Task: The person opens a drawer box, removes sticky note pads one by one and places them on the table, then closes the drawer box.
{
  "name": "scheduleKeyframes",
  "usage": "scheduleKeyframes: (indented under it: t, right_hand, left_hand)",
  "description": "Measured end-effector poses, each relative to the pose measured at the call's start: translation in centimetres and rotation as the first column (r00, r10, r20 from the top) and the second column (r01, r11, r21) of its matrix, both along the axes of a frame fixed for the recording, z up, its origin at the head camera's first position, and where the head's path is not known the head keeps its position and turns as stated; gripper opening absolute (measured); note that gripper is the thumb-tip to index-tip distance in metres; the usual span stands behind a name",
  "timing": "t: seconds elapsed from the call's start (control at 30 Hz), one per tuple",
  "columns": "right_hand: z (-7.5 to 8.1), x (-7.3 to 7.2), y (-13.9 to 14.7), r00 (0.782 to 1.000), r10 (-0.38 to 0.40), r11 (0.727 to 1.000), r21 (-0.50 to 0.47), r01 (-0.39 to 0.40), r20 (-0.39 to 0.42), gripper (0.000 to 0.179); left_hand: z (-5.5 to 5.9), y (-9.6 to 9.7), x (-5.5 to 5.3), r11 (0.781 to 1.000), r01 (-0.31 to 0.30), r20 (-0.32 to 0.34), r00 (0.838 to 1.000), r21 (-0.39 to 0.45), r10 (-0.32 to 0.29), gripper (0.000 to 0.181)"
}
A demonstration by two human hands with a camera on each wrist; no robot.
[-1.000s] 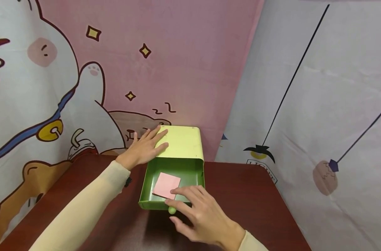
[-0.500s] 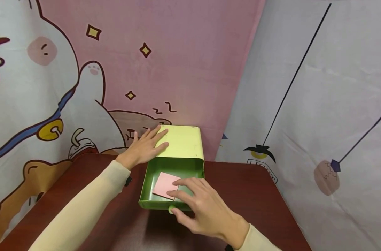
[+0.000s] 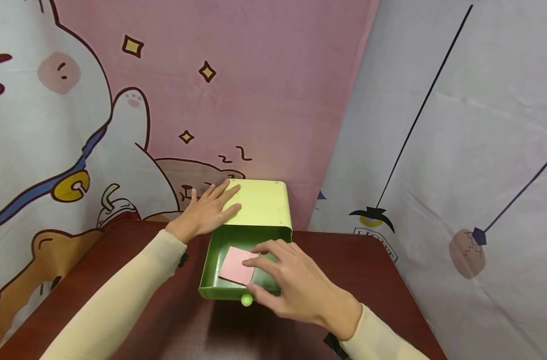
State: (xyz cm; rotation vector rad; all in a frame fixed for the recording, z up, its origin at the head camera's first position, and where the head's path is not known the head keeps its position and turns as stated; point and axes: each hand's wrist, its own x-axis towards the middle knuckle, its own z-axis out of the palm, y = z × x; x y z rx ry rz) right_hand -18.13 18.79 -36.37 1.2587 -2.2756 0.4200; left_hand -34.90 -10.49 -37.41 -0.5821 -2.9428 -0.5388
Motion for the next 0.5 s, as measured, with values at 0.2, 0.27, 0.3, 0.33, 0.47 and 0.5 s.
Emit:
scheduleKeyframes:
  t: [0.2, 0.27, 0.3, 0.33, 0.47, 0.5]
  right_hand:
    - [0.9, -0.3, -0.2, 0.996, -0.049, 0.998, 0.052, 0.045, 0.076, 0.037]
    - [1.2, -0.4, -0.3, 0.993, -0.064, 0.996, 0.070, 0.057, 0.099, 0.036]
    - [1.4, -0.5, -0.4, 0.992, -0.067, 0.995, 0.076, 0.059, 0.107, 0.036]
    - [1.5, -0.7, -0.4, 0.991, -0.068, 0.995, 0.082, 0.059, 0.114, 0.036]
    - [2.1, -1.3, -0.6, 0.989, -0.060, 0.994, 0.094, 0.048, 0.137, 0.034]
    - [2.2, -1.4, -0.6, 0.988, -0.057, 0.994, 0.096, 0.043, 0.144, 0.034]
  left_hand:
    - [-0.2, 0.0, -0.2, 1.000, -0.003, 0.003, 1.000, -0.008, 0.003, 0.081]
    - [-0.2, 0.0, -0.2, 1.000, -0.002, 0.004, 1.000, -0.006, 0.002, 0.082]
    - [-0.2, 0.0, -0.2, 1.000, -0.002, 0.005, 1.000, -0.006, 0.002, 0.082]
    - [-0.2, 0.0, -0.2, 1.000, -0.001, 0.006, 1.000, -0.004, 0.001, 0.082]
    - [-0.1, 0.0, -0.1, 1.000, -0.001, 0.006, 1.000, -0.004, 0.001, 0.083]
    - [-0.1, 0.0, -0.1, 1.000, -0.002, 0.006, 1.000, -0.005, 0.002, 0.083]
